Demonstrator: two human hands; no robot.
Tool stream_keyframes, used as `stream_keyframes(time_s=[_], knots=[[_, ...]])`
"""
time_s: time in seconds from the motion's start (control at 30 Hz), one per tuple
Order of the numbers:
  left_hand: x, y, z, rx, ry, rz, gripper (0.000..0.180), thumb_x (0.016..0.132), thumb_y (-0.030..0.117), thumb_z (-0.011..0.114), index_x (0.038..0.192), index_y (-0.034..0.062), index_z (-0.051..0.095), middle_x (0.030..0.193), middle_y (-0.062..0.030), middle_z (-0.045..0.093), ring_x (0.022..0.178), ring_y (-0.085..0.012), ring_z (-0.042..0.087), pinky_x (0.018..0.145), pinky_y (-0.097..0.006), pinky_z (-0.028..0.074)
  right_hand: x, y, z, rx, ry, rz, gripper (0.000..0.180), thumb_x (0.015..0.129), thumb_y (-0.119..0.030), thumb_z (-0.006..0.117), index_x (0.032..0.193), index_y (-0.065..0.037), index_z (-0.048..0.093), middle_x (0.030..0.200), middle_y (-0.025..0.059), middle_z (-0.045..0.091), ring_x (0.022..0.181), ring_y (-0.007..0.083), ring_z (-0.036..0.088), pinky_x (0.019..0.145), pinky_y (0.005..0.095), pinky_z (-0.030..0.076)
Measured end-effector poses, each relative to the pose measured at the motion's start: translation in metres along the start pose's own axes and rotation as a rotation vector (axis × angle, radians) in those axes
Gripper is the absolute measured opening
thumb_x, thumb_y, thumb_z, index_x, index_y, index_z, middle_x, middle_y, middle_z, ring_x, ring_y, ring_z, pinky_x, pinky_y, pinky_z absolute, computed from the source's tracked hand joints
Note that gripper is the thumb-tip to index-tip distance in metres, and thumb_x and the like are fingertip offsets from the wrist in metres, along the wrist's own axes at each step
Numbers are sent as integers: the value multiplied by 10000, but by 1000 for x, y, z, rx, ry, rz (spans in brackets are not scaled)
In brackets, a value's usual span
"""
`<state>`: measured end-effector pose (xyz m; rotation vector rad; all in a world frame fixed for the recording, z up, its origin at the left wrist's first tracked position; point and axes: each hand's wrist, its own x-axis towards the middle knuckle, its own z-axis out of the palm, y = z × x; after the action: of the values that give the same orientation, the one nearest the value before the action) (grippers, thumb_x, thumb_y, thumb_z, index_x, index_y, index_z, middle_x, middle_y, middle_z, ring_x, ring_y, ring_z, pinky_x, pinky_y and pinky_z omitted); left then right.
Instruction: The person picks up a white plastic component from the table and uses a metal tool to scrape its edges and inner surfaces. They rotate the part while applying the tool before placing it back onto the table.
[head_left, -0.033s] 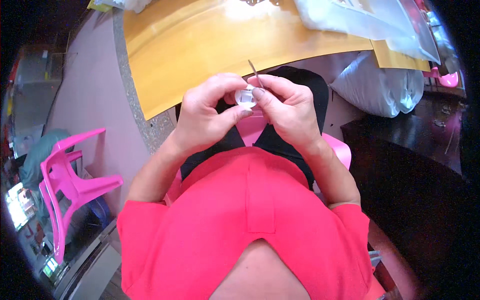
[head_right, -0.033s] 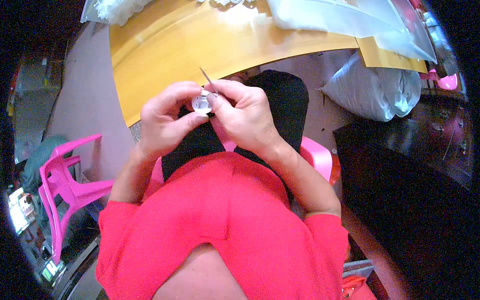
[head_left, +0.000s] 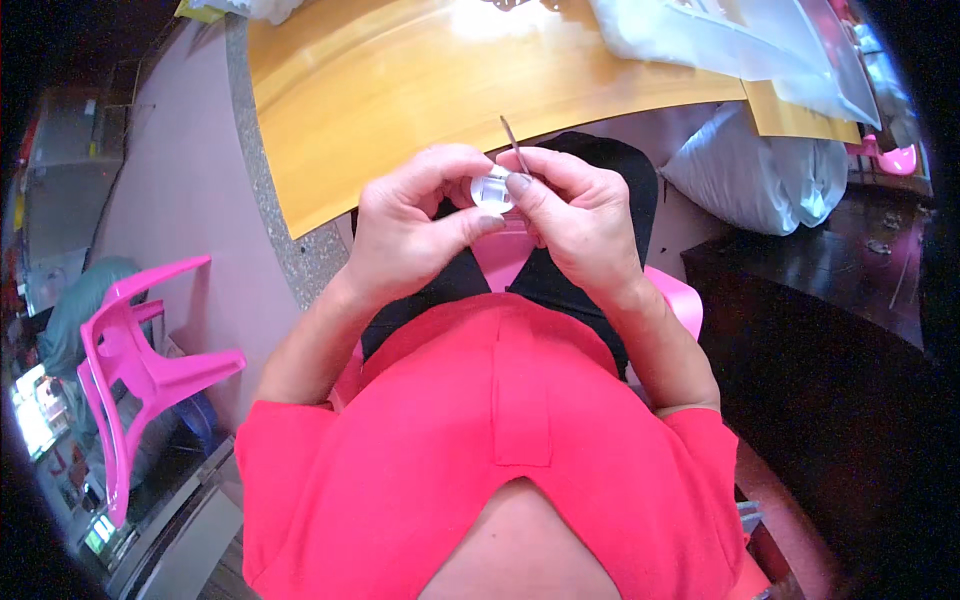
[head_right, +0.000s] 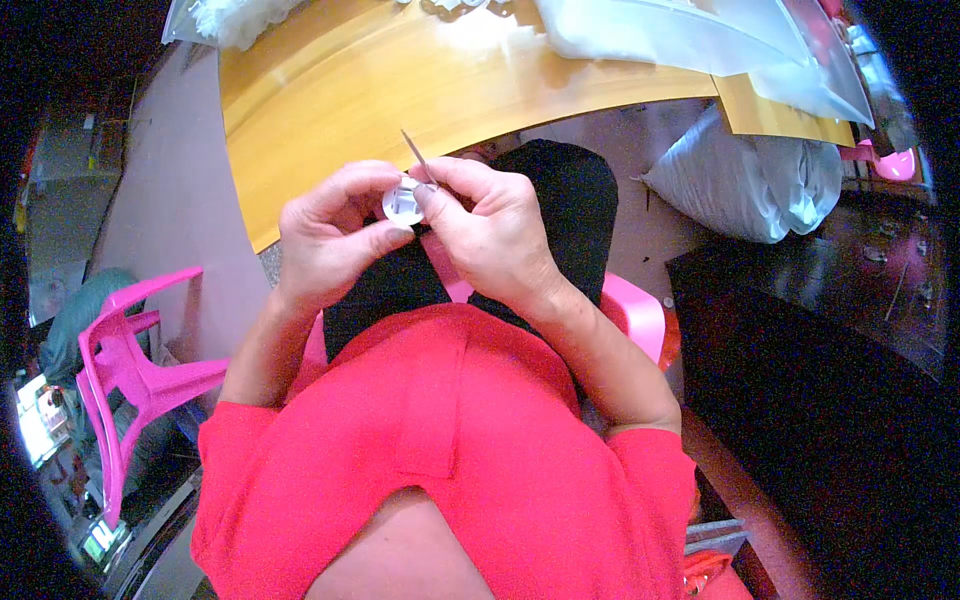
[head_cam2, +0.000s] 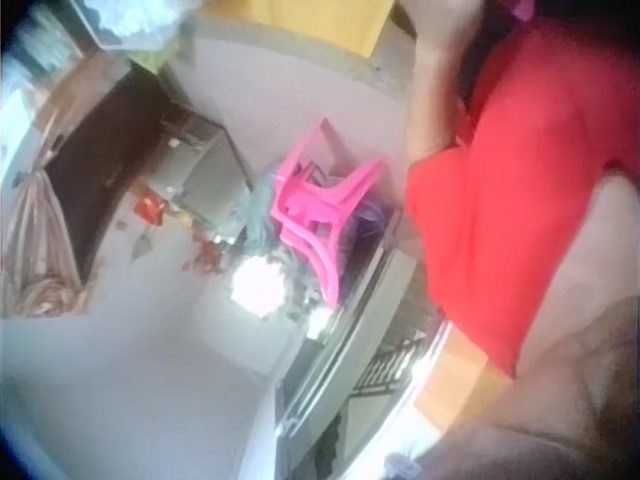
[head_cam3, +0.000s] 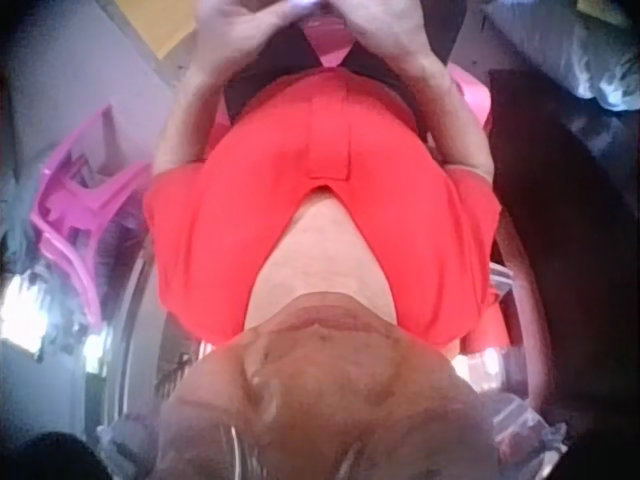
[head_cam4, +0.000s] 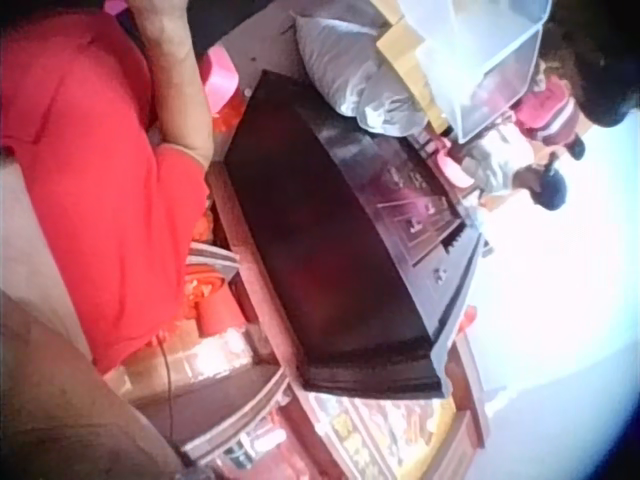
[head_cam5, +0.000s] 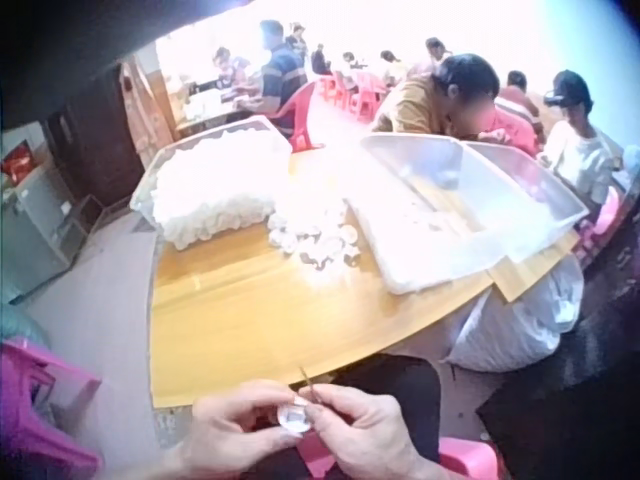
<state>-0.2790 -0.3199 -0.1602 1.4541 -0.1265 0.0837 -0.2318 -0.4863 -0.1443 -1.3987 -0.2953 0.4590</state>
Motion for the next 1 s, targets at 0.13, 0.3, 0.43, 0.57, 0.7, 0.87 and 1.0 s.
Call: stream_keyframes(time_s=[0.13, 0.3, 0.43, 0.57, 0.7, 0.87, 1.0], knots=[[-7, -3, 0, -268, 101, -82, 364, 805, -43, 672, 1155, -31, 575, 1071, -86, 622, 970, -156, 604, 857, -279, 508, -2, -4, 14, 58, 63, 41, 177, 898, -47, 573, 1028, 54, 638, 906, 50, 668, 818, 84, 603, 721, 222, 497], [-11, -8, -5, -283, 100, -79, 397, 821, -22, 663, 1202, -35, 554, 1053, -90, 641, 974, -151, 604, 874, -286, 504, -1, 3, 16, -176, 47, -105, 212, 888, -23, 562, 1078, 51, 619, 891, 92, 673, 791, 115, 621, 703, 241, 504], [-12, -12, -20, -248, 91, -107, 367, 829, -30, 647, 1189, -17, 582, 1038, -76, 649, 957, -133, 601, 860, -260, 494, -11, 6, -6, -644, -110, -350, 369, 869, 64, 488, 1227, 13, 556, 755, 74, 617, 676, 106, 591, 635, 222, 470], [-10, -12, -23, -268, 77, -111, 338, 832, -24, 647, 1167, -13, 602, 1040, -68, 650, 953, -131, 601, 860, -254, 492, -17, 9, -7, -819, -204, -440, 477, 764, 61, 557, 1235, -10, 529, 693, 141, 560, 611, 296, 585, 554, 384, 478], [-11, -13, -25, -257, 47, -89, 332, 835, -20, 645, 1164, -16, 602, 1043, -70, 644, 965, -133, 600, 865, -255, 491, -16, 11, -5, -846, -215, -439, 494, 752, 57, 559, 1239, -13, 523, 673, 132, 538, 597, 285, 578, 546, 384, 476], [-11, -11, -25, -226, 9, -67, 326, 842, -19, 636, 1165, -27, 595, 1054, -84, 627, 983, -143, 599, 875, -263, 494, -14, 11, -5, -872, -235, -454, 497, 748, 43, 558, 1240, -16, 519, 685, 129, 546, 603, 285, 582, 547, 388, 481], [-13, -8, -28, -194, -6, -78, 327, 843, -19, 636, 1167, -25, 595, 1057, -81, 628, 988, -143, 598, 882, -265, 492, -14, 11, -5, -894, -249, -475, 505, 743, 39, 561, 1243, -17, 516, 687, 129, 546, 608, 287, 585, 548, 390, 481]])
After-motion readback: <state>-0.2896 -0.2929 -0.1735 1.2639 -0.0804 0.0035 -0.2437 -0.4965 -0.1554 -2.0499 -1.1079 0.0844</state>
